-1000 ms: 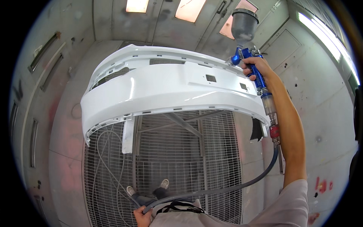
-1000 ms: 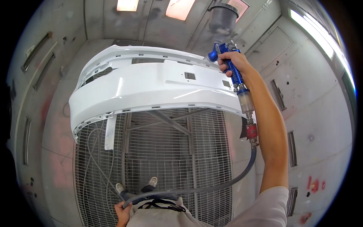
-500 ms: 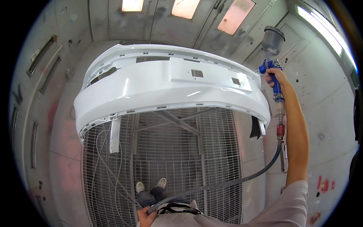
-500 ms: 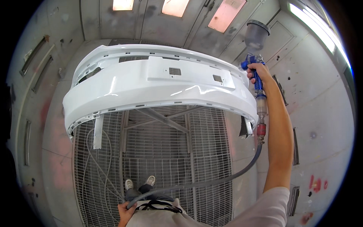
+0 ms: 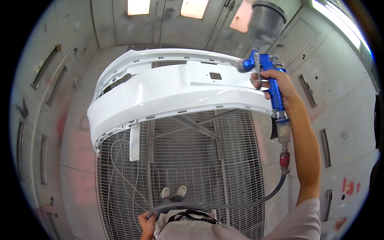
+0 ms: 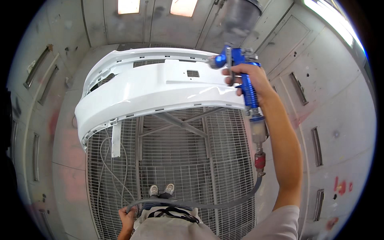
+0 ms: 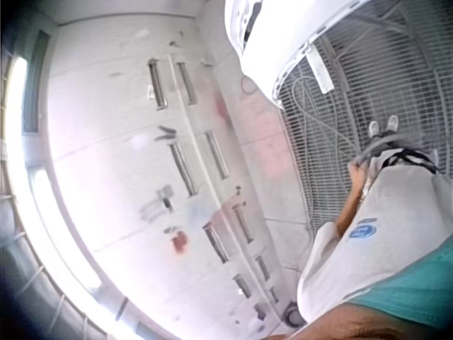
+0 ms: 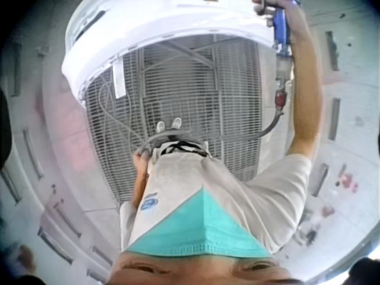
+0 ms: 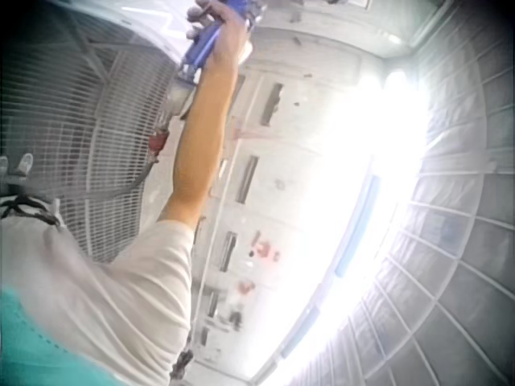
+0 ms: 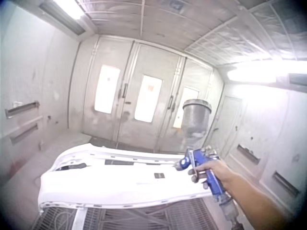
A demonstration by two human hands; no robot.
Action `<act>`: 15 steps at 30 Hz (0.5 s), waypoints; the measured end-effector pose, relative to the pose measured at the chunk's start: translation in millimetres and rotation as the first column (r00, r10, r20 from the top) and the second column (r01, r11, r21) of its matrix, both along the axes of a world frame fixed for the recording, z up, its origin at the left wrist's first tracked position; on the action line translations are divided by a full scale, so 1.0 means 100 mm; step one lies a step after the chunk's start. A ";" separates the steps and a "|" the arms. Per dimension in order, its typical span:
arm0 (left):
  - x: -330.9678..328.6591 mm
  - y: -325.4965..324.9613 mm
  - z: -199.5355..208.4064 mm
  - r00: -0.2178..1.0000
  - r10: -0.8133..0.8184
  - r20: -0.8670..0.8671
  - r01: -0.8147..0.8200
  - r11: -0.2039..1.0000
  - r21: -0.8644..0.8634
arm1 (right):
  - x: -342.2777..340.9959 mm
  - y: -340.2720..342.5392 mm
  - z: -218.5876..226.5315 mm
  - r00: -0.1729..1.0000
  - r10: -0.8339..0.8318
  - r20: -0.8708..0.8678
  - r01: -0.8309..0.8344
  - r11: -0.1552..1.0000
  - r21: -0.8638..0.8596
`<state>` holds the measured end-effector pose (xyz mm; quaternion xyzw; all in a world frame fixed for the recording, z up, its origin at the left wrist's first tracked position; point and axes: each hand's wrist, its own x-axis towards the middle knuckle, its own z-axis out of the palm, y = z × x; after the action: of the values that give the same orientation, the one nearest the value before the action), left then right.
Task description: The person uses a spray gun to apply white paint to a car bumper and a car hood inside a paint booth. They systematically cover the surfaces with even strokes, moving around the parts to ensure full coverage.
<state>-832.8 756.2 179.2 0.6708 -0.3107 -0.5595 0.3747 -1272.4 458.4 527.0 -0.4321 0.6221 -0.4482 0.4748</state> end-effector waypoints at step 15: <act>0.23 -0.02 -0.15 0.987 -0.152 0.048 0.155 0.987 -0.048 | 0.00 0.10 -0.19 0.991 -0.131 -0.027 0.132 0.989 0.062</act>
<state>-809.7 754.4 163.9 0.6471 -0.3840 -0.5636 0.3409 -1272.5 468.4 508.2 -0.3799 0.6687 -0.4534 0.4504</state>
